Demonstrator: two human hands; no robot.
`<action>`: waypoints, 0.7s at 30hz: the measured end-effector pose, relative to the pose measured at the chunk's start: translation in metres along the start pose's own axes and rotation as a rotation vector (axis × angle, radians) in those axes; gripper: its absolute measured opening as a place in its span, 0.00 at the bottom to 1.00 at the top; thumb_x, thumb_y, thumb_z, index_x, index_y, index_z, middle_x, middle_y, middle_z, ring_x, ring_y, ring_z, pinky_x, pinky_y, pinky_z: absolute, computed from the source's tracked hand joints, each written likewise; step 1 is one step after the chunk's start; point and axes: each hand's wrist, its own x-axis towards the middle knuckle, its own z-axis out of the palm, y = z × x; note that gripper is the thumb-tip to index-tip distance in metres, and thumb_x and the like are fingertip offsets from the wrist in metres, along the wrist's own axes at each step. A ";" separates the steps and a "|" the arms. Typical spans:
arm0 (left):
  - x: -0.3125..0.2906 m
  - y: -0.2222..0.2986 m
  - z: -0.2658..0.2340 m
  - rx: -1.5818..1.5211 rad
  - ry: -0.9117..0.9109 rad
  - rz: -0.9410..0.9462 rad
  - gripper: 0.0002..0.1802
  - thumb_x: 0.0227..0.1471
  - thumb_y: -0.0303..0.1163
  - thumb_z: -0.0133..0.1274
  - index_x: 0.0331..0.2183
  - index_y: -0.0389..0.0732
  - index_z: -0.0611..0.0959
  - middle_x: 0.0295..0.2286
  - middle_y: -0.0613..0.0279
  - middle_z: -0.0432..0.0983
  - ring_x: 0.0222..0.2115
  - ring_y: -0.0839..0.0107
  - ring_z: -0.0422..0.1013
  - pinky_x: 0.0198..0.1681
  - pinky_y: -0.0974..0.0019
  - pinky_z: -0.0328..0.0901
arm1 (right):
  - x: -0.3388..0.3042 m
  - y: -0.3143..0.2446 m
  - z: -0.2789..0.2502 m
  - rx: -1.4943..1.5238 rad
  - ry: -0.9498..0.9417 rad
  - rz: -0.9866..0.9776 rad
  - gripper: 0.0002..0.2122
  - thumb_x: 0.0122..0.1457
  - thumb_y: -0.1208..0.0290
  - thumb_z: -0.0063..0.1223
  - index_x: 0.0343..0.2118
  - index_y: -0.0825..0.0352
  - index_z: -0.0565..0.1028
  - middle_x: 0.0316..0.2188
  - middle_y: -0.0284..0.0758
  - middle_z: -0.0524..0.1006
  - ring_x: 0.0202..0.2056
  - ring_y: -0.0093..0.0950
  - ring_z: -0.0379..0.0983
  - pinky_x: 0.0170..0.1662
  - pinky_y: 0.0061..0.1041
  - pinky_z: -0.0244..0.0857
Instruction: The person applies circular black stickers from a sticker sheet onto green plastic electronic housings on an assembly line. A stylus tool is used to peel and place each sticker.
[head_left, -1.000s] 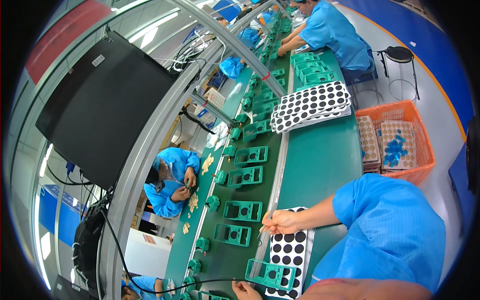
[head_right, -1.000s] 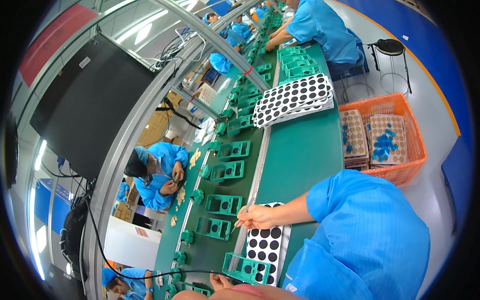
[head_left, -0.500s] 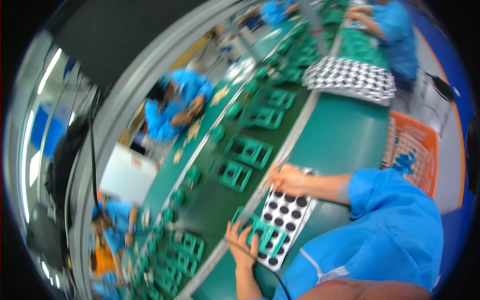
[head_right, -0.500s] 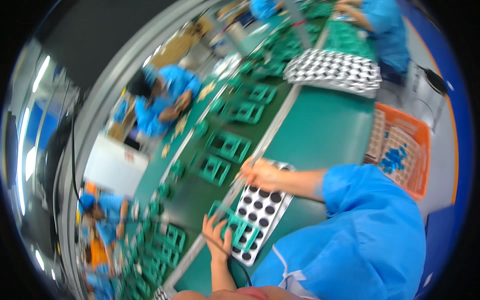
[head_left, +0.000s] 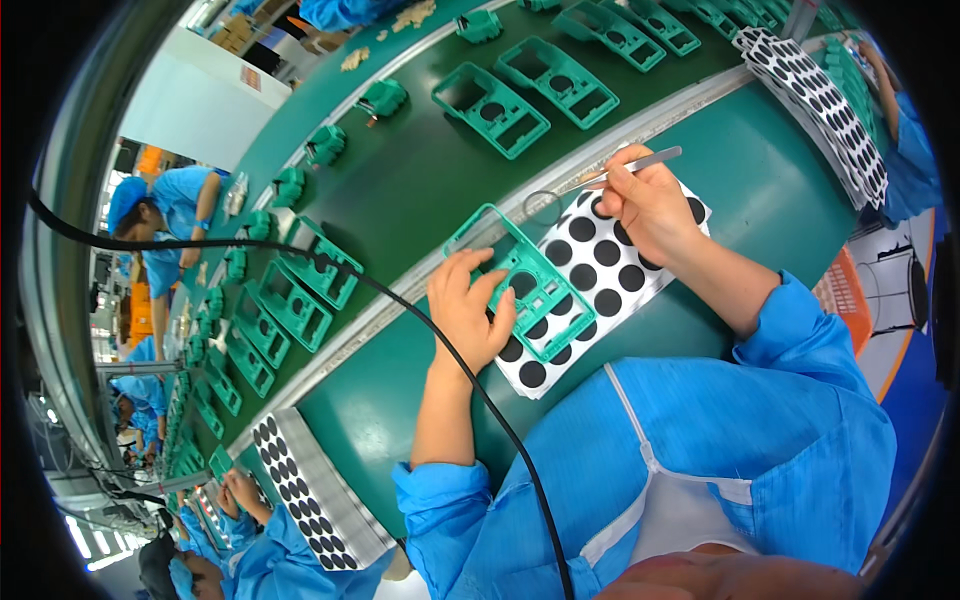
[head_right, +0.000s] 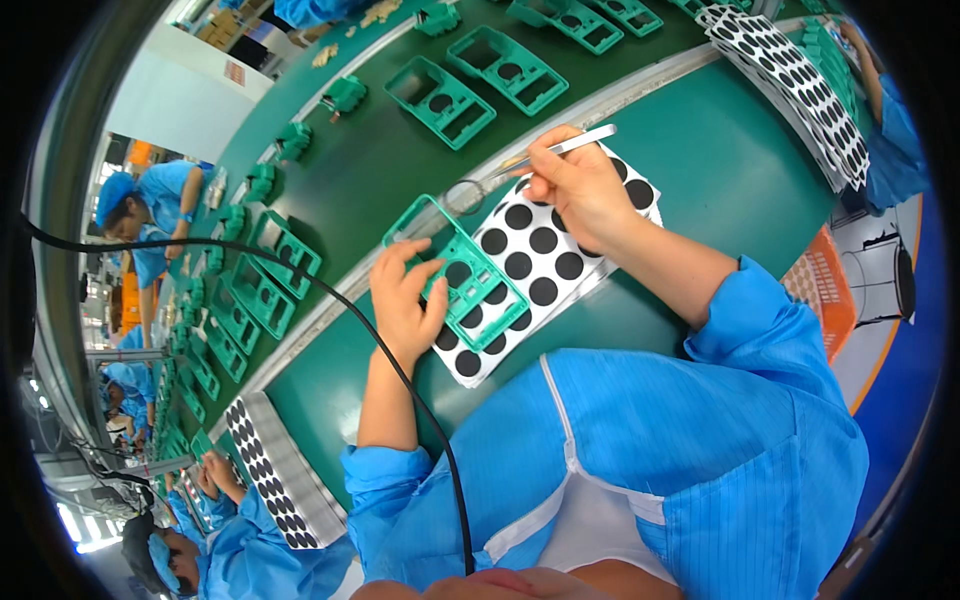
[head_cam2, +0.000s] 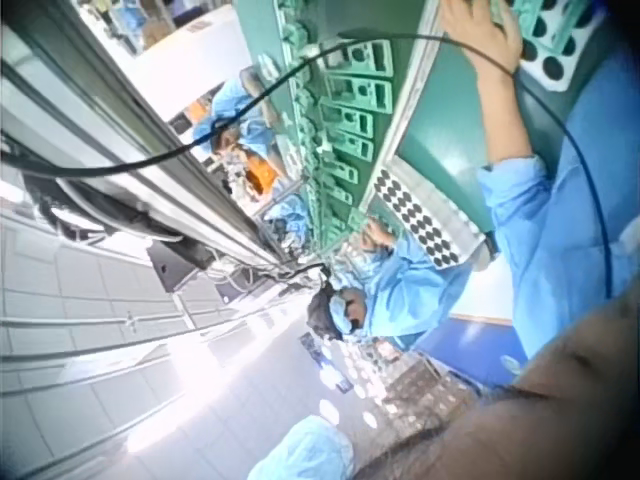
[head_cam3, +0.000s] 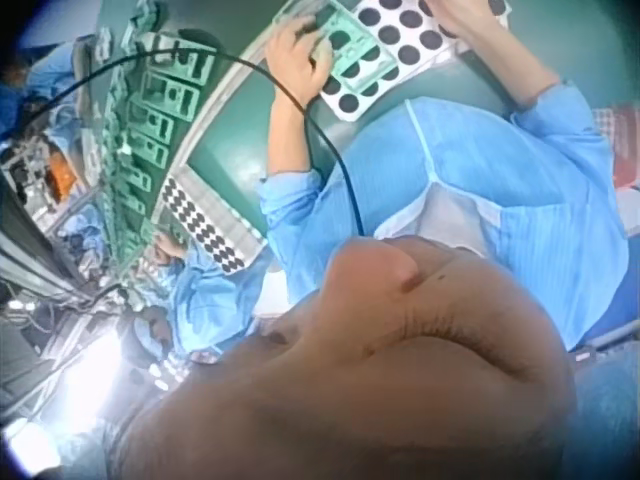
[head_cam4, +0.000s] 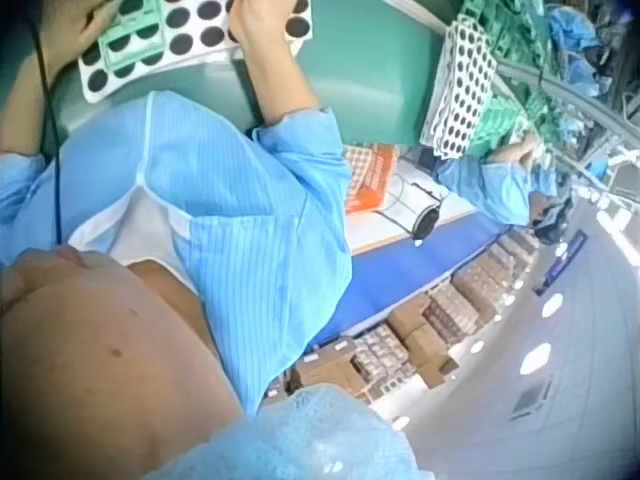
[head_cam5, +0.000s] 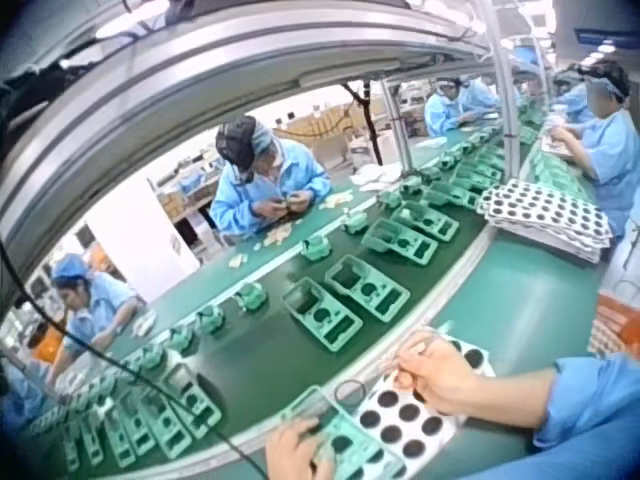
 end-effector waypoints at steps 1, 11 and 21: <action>0.001 -0.003 0.001 -0.002 0.004 0.017 0.13 0.40 0.33 0.54 0.31 0.38 0.80 0.41 0.53 0.71 0.45 0.52 0.65 0.48 0.53 0.57 | -0.006 0.004 0.010 -0.038 0.031 -0.008 0.04 0.60 0.74 0.48 0.34 0.67 0.67 0.28 0.36 0.74 0.24 0.19 0.70 0.33 0.22 0.70; -0.012 -0.001 -0.005 -0.043 -0.006 0.036 0.25 0.36 0.45 0.60 0.34 0.38 0.77 0.41 0.54 0.72 0.49 0.49 0.63 0.50 0.53 0.56 | -0.035 0.032 0.024 -0.307 -0.072 0.013 0.01 0.59 0.79 0.46 0.32 0.70 0.68 0.29 0.37 0.75 0.25 0.19 0.72 0.32 0.18 0.70; -0.013 -0.004 -0.007 -0.072 -0.014 0.057 0.24 0.35 0.46 0.61 0.31 0.38 0.78 0.38 0.54 0.72 0.47 0.49 0.64 0.48 0.52 0.60 | -0.037 0.035 0.027 -0.432 -0.132 0.008 0.02 0.58 0.79 0.47 0.31 0.71 0.69 0.29 0.35 0.74 0.25 0.17 0.70 0.32 0.16 0.68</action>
